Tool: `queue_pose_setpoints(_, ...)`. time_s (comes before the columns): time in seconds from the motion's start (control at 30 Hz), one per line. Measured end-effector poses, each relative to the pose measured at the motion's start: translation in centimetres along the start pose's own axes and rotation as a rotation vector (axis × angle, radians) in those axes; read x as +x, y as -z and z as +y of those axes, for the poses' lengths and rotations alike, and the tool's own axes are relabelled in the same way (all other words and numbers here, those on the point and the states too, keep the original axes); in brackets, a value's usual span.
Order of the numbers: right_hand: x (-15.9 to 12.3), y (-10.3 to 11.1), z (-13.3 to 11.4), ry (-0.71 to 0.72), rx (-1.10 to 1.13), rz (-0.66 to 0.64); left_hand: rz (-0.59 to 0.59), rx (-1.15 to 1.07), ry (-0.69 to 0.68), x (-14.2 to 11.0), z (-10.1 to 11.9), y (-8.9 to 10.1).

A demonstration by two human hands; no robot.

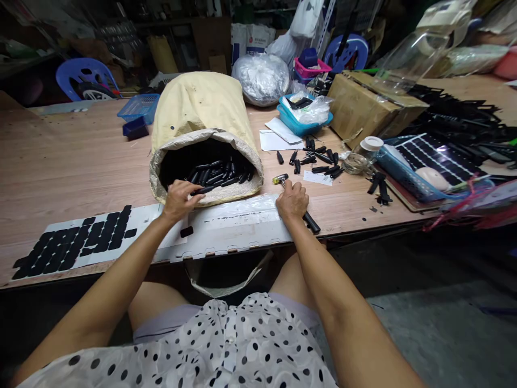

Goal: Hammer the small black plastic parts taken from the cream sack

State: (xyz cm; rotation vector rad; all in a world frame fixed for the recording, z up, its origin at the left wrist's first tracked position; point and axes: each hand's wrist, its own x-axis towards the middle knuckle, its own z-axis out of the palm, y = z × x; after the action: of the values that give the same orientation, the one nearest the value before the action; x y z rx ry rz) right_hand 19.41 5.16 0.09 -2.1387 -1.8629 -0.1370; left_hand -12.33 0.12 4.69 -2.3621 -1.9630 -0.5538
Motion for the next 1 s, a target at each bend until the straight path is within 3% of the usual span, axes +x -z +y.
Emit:
queue_pose_setpoints(0.17, 0.0, 0.1, -0.1, 0.000, 0.003, 0.013, -0.131, -0.189, -0.112, -0.3, 7.5, -3.1)
queue_pose_setpoints(0.27, -0.1, 0.1, 0.0, 0.005, 0.003, 0.011, -0.166, -0.259, -0.056, 0.6, 10.1, -5.1)
queue_pose_setpoints(0.4, -0.2, -0.1, 0.1, 0.007, 0.010, 0.019, -0.170, -0.316, 0.036, 1.4, 10.4, -6.6)
queue_pose_setpoints(0.53, 0.1, -0.1, 0.2, 0.004, 0.050, 0.017, -0.150, -0.343, 0.032, 1.3, 10.0, -6.9)
queue_pose_setpoints(0.73, -0.1, 1.6, 1.4, -0.031, 0.338, 0.004, -0.149, -0.343, 0.027, 1.2, 10.3, -7.0)
queue_pose_setpoints(0.83, -2.3, 2.7, 1.5, 0.078, 0.561, 0.097, -0.148, -0.350, 0.024, 1.3, 10.3, -7.2)
queue_pose_setpoints(1.0, -6.4, 4.0, 0.6, 0.291, 0.728, 0.110, -0.152, -0.349, 0.029, 1.3, 10.1, -7.2)
